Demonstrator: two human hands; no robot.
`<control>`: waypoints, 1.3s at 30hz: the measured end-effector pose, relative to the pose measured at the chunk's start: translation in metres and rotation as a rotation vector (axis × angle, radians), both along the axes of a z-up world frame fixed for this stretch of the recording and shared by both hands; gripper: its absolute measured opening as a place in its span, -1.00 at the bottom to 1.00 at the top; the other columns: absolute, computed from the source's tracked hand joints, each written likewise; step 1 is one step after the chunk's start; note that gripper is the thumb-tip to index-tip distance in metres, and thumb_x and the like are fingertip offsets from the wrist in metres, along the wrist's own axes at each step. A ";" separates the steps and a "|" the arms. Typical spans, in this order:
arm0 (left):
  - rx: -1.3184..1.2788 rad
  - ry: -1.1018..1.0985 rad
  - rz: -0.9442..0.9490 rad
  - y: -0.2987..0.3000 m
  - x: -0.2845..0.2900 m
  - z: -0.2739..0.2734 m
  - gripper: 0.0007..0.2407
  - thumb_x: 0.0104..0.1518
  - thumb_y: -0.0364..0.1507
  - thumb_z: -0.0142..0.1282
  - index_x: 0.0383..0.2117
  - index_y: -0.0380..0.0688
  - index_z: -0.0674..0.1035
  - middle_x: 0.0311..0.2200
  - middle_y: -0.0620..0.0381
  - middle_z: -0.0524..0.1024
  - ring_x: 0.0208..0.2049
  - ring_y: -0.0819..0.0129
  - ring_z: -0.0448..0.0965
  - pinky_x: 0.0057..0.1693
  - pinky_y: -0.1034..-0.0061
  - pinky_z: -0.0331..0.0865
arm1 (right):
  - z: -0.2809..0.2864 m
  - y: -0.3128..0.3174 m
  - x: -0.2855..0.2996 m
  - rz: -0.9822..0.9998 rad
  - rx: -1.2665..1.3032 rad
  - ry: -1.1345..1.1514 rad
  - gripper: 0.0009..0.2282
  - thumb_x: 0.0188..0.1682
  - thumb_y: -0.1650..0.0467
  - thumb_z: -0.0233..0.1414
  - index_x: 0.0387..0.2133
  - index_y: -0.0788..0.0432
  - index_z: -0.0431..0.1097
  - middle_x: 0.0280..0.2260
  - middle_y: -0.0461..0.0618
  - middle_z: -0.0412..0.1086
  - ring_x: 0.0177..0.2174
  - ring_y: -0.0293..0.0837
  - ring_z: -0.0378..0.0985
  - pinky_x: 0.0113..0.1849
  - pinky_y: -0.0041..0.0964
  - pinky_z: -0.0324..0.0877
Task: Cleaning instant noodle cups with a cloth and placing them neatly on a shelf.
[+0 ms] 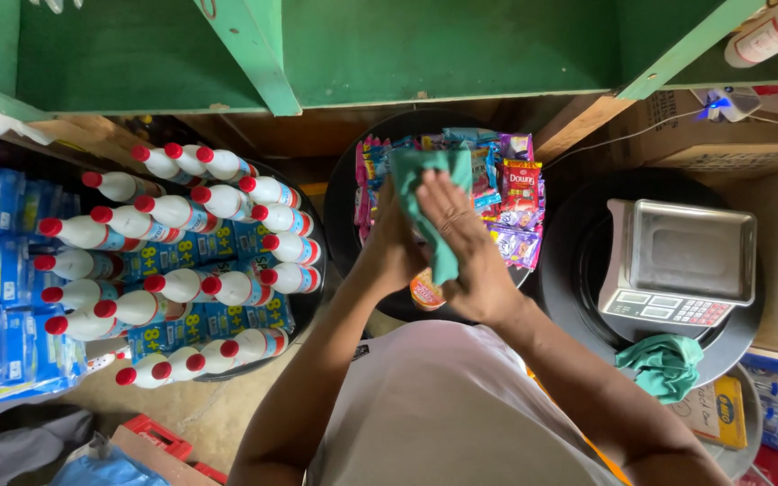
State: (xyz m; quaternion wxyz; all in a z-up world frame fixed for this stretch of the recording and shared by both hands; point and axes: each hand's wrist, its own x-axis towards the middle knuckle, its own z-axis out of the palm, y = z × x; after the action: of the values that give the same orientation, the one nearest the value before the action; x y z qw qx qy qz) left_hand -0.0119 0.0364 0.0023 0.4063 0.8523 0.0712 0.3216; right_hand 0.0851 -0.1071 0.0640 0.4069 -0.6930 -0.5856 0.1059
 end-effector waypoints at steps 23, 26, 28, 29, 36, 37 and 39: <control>-0.075 0.038 0.168 0.003 -0.028 0.000 -0.29 -0.10 -0.51 0.47 0.25 -0.18 0.29 0.17 -0.15 0.33 0.21 0.01 0.41 0.29 0.23 0.37 | -0.094 -0.053 0.035 -0.320 0.092 0.618 -0.85 0.14 0.48 -0.02 -0.12 0.32 0.43 -0.39 -0.16 0.32 -0.37 -0.39 0.26 -0.33 -0.42 0.22; -0.522 -0.121 -0.007 0.003 -0.028 -0.010 -0.30 0.08 -0.41 0.41 0.31 -0.19 0.20 0.19 -0.05 0.37 0.22 0.18 0.48 0.29 0.30 0.44 | -0.086 -0.037 0.047 -0.362 0.225 0.661 -0.79 0.21 0.34 0.03 -0.10 0.29 0.42 -0.29 -0.20 0.43 -0.26 -0.42 0.41 -0.18 -0.47 0.34; -0.629 -0.079 0.003 0.001 -0.032 0.003 -0.32 0.08 -0.38 0.40 0.29 -0.19 0.20 0.16 -0.05 0.39 0.17 0.21 0.50 0.24 0.31 0.47 | -0.084 -0.036 0.044 -0.395 0.158 0.829 -0.76 0.15 0.29 0.07 -0.13 0.27 0.42 -0.34 -0.19 0.42 -0.32 -0.39 0.43 -0.25 -0.43 0.38; -0.733 -0.032 0.012 0.001 -0.037 0.009 -0.33 0.08 -0.34 0.38 0.27 -0.20 0.21 0.13 -0.05 0.41 0.12 0.23 0.52 0.18 0.32 0.50 | -0.083 -0.034 0.040 -0.427 0.091 1.000 -0.72 0.09 0.24 0.11 -0.17 0.24 0.43 -0.39 -0.18 0.41 -0.39 -0.36 0.45 -0.32 -0.39 0.41; -1.024 0.005 0.043 0.010 -0.046 -0.027 -0.36 0.17 -0.16 0.19 0.27 -0.09 0.08 0.15 -0.01 0.39 0.16 0.28 0.47 0.23 0.35 0.39 | -0.049 -0.002 -0.007 -0.197 -0.061 0.964 -0.64 0.05 0.29 0.15 0.04 0.24 0.41 -0.23 -0.22 0.47 -0.23 -0.43 0.46 -0.16 -0.52 0.38; -1.308 -0.026 -0.099 0.012 -0.049 -0.027 -0.39 0.18 -0.13 0.16 0.27 -0.14 0.20 0.15 -0.02 0.42 0.17 0.26 0.47 0.26 0.31 0.35 | -0.046 0.000 -0.011 -0.203 -0.079 1.048 -0.63 0.03 0.29 0.16 0.05 0.23 0.39 -0.29 -0.20 0.45 -0.33 -0.40 0.43 -0.27 -0.50 0.36; -1.584 -0.061 -0.258 0.017 -0.050 -0.026 -0.41 0.19 -0.10 0.13 0.27 -0.19 0.31 0.16 -0.02 0.45 0.18 0.24 0.46 0.29 0.26 0.31 | -0.041 0.006 -0.011 -0.211 -0.091 1.126 -0.61 0.01 0.29 0.17 0.06 0.22 0.38 -0.35 -0.19 0.43 -0.43 -0.37 0.40 -0.38 -0.48 0.33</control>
State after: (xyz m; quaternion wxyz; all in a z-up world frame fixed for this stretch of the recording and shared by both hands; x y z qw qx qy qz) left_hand -0.0619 0.0533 -0.0242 0.9261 0.3033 0.1680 0.1490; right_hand 0.0738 -0.1016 0.0227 0.6343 -0.6013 -0.2011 0.4424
